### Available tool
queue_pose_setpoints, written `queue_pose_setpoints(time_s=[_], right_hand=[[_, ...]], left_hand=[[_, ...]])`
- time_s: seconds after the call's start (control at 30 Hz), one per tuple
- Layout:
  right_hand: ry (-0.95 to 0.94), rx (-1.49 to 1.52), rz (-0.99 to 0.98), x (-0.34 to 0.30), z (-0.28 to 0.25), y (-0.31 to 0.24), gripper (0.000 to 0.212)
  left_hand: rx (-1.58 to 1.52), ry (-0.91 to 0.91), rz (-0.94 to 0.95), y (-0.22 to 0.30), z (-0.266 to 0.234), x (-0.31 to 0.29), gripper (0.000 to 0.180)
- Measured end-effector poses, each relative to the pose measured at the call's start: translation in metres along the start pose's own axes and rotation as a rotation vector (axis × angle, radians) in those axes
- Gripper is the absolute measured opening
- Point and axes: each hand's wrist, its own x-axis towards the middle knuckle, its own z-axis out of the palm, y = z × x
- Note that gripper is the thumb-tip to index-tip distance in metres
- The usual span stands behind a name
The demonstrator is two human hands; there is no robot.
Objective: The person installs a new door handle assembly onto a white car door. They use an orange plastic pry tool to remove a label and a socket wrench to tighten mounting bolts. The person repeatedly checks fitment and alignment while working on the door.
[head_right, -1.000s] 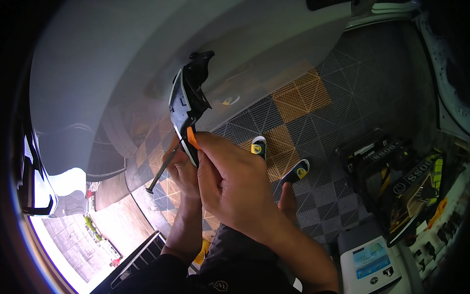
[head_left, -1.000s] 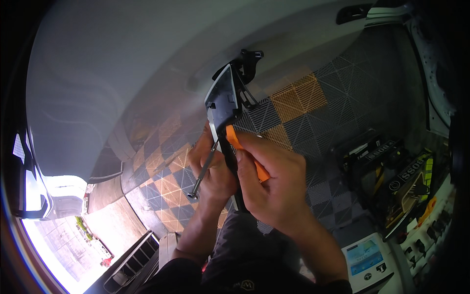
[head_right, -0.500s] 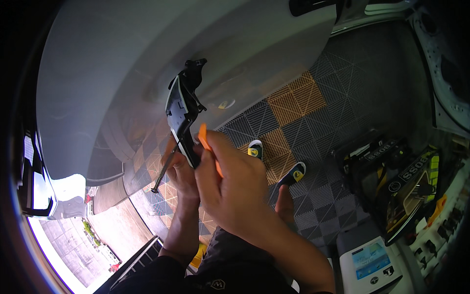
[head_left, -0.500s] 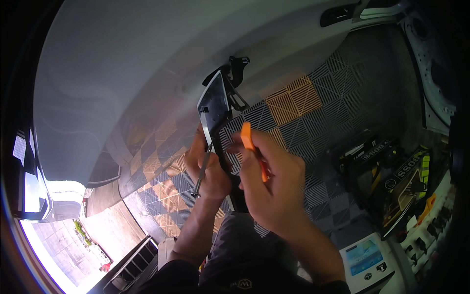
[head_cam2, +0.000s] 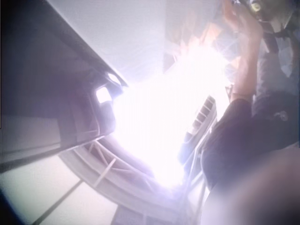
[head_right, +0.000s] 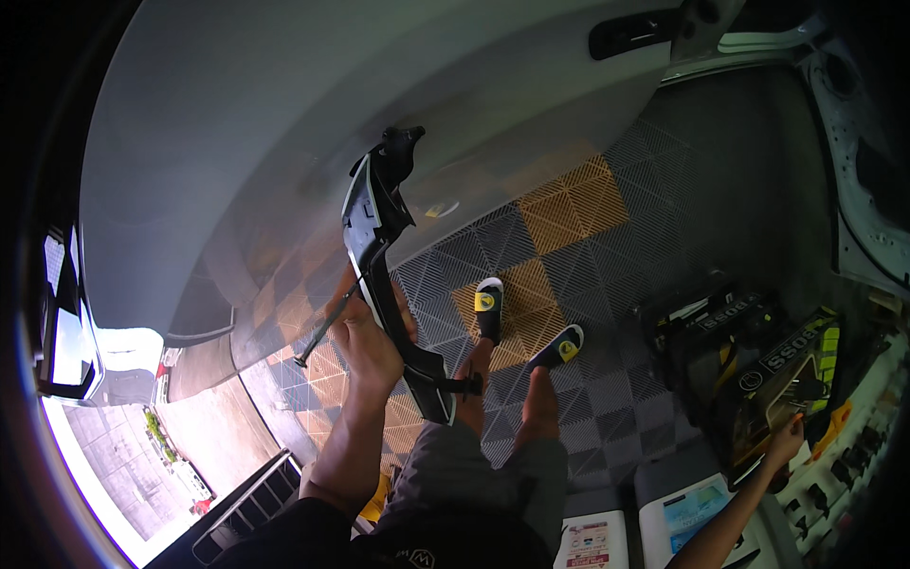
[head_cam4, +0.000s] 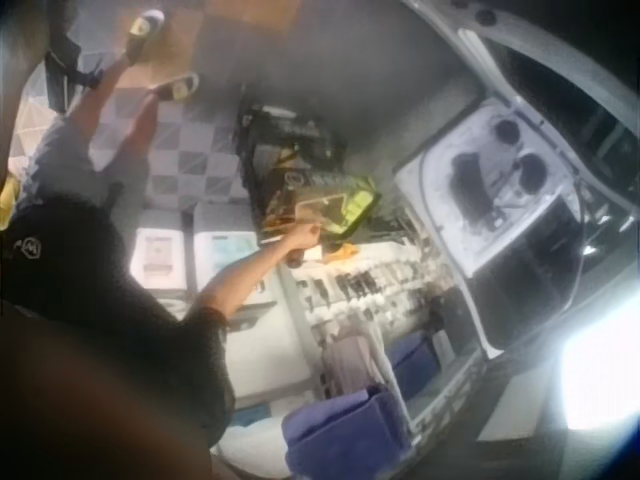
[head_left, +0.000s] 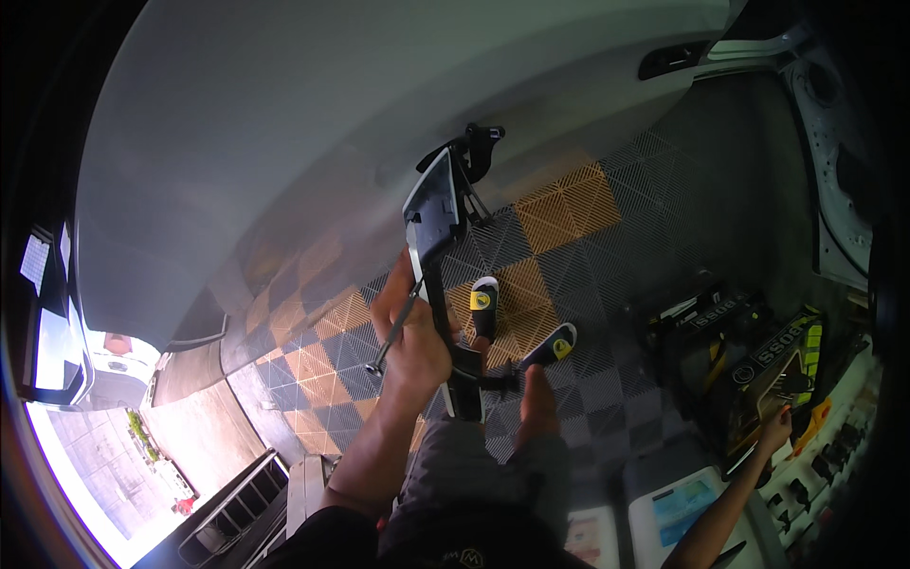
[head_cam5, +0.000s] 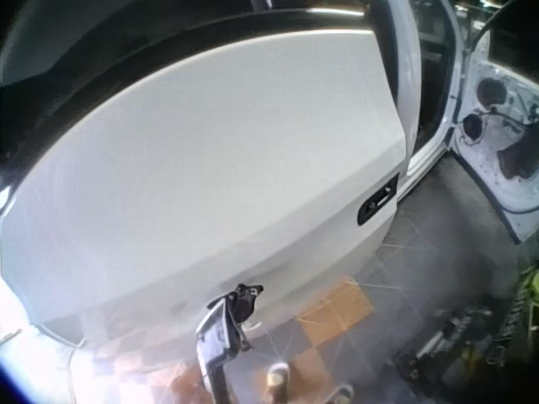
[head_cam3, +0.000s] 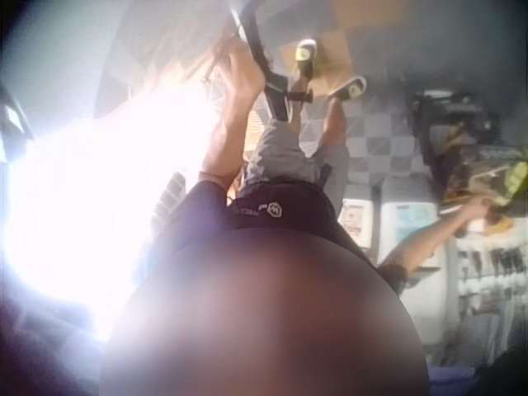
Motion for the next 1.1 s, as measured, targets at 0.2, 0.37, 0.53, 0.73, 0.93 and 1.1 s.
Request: queue_pose_setpoints(time_s=[0.2,0.37,0.53,0.73,0.93,1.1], right_hand=[[-0.175,-0.394,-0.114,0.004,0.017,0.004,0.051],[0.089,-0.288,-0.233,-0.050,-0.052,-0.105,0.047],[-0.454,1.036,-0.305,-0.206,-0.137,-0.279,0.040],[-0.886,1.437,-1.204,-0.359,-0.168,-0.483,0.057],[-0.155,1.613,-1.477,-0.361,-0.147,-0.545,0.033],[-0.138,1.663,-1.783,-0.344,-0.126,-0.564,0.027]], left_hand=[[-0.094,0.035,-0.148,0.009,0.005,-0.012,0.080],[-0.076,0.111,-0.177,0.011,0.011,-0.014,0.079],[-0.033,0.152,-0.182,0.006,0.017,-0.015,0.077],[-0.253,0.090,-0.162,-0.011,0.014,-0.015,0.060],[-0.295,0.035,-0.174,-0.023,0.015,-0.008,0.058],[-0.295,-0.058,-0.198,-0.009,0.007,0.002,0.064]])
